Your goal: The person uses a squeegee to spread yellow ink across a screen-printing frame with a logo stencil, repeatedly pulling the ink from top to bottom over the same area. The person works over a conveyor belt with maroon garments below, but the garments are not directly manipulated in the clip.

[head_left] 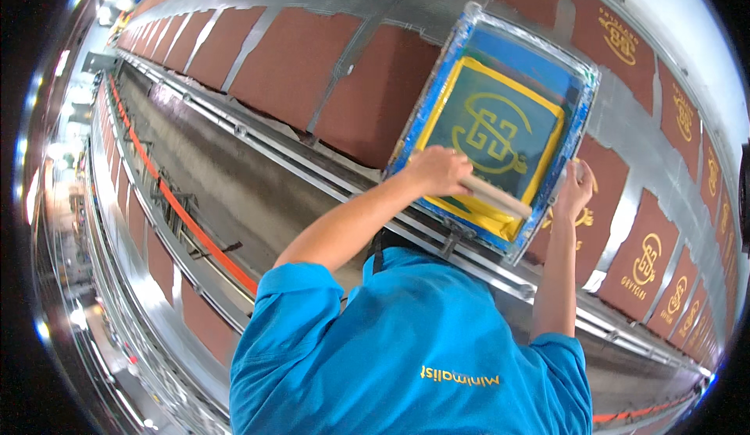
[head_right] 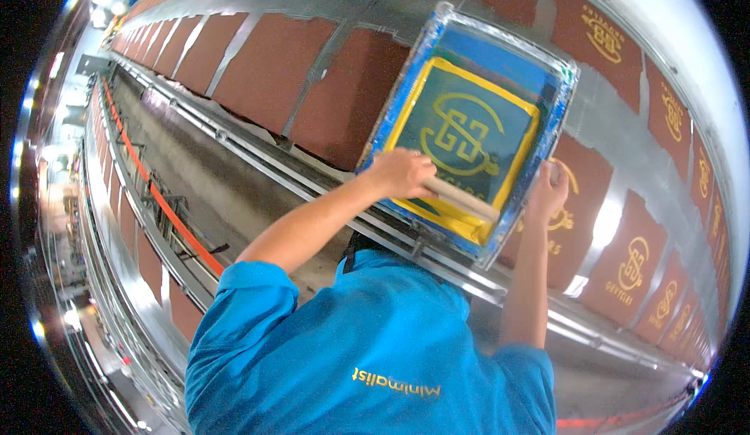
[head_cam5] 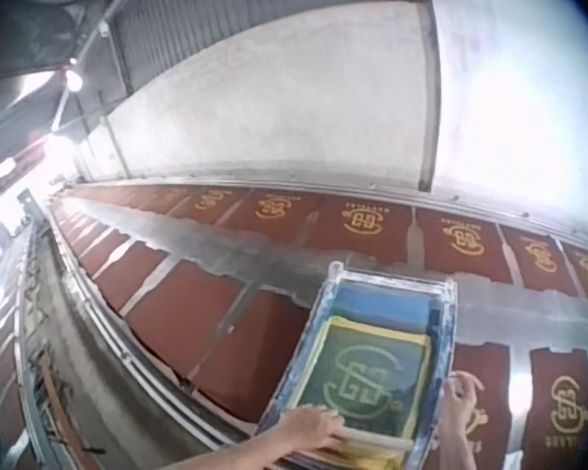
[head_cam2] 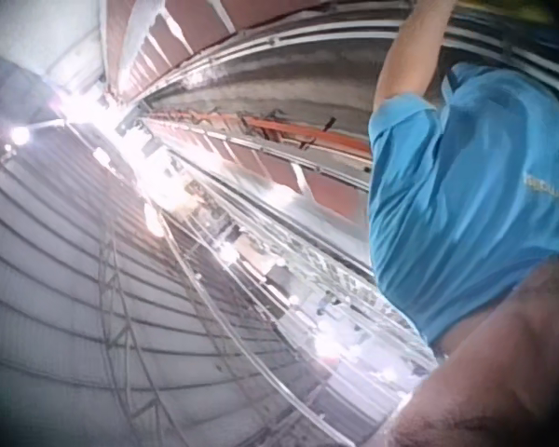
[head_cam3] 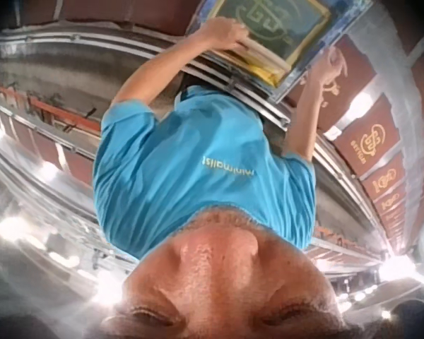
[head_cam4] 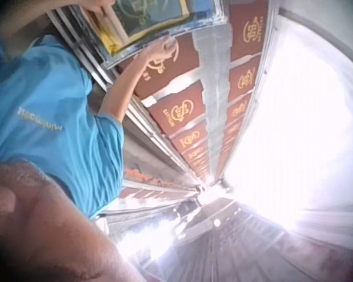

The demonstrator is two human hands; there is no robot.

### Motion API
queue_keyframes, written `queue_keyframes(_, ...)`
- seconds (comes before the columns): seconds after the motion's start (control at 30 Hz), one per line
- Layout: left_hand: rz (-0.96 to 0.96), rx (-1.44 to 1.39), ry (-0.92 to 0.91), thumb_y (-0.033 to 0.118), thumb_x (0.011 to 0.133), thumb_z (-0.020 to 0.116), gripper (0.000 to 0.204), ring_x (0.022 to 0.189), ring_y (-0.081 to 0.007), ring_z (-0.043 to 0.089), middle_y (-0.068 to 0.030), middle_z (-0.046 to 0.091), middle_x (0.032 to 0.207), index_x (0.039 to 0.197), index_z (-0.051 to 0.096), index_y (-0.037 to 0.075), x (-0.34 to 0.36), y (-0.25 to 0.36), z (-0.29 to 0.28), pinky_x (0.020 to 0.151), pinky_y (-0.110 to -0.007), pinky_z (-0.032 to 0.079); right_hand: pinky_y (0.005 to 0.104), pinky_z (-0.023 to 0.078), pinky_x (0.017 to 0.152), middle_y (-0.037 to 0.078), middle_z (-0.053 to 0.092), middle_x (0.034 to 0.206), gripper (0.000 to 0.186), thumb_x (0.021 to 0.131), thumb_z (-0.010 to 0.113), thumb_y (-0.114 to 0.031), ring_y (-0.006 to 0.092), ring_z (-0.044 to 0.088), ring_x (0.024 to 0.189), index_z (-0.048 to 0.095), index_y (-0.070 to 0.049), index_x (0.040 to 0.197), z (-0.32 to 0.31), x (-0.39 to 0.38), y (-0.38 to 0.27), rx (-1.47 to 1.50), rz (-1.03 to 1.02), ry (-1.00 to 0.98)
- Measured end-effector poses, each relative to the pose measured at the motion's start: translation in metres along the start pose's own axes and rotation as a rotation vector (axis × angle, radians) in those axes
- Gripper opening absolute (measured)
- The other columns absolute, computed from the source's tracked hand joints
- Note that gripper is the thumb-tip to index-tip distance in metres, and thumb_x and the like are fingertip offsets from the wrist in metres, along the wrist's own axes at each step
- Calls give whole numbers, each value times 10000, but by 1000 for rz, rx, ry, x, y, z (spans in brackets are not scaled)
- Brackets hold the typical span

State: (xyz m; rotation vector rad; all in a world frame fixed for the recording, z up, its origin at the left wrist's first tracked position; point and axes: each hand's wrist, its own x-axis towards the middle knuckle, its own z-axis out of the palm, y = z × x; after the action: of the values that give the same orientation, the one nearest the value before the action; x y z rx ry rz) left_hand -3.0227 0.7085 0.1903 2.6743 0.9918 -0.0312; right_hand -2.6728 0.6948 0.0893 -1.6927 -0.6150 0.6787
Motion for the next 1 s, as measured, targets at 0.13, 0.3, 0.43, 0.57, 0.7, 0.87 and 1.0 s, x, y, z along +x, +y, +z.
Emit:
queue_keyframes(0.13,-2,-24,-225,703,893,669,630,992,-323,748,-97,735,990,974,720,81,-19,-95,-32,832,-467,612,319,548,834,117,730,1170,458,968,796,-198,166,672,952,669,13,1353,85,-38,29,21,-30,45)
queue_keyframes(0.3,17,-80,-341,730,892,649,672,973,-351,749,-123,741,990,991,725,70,-46,-166,-34,815,-495,602,328,552,776,96,752,1044,476,976,786,-339,158,680,860,689,-32,1325,153,-84,-8,-291,75,48)
queue_keyframes(0.43,26,-107,-481,784,856,655,729,970,-368,745,-143,745,993,984,726,70,-53,-201,-23,817,-503,592,399,543,914,123,759,1134,488,960,777,-395,273,714,1010,691,-82,1324,178,-83,0,-445,-124,126)
queue_keyframes(0.57,-62,-230,-634,782,790,746,750,1003,-380,743,-177,772,1034,1012,774,66,-29,-213,-29,856,-498,579,410,543,936,144,755,1141,483,950,778,-382,300,724,1036,670,-127,1346,183,-86,-11,-447,-26,55)
queue_keyframes(0.7,-68,-315,-694,753,779,778,753,1007,-386,740,-218,778,1068,1099,798,72,-6,-227,-47,883,-479,567,413,553,904,152,760,1092,509,946,778,-382,292,736,997,651,-130,1370,185,-89,-16,-441,-1,49)
queue_keyframes(0.87,-6,-112,-457,747,809,759,700,973,-383,735,-179,762,995,1011,763,77,57,-253,-98,853,-507,570,416,559,892,151,768,1061,510,951,766,-401,295,746,977,651,-153,1382,185,-94,-28,-487,100,44)
queue_keyframes(1.0,88,42,-125,584,867,777,482,1021,-334,738,-96,747,1055,1046,760,136,101,-272,-113,853,-493,595,301,518,693,44,698,907,465,981,779,-304,113,628,764,648,-116,1386,181,-89,-1,-429,-25,67)
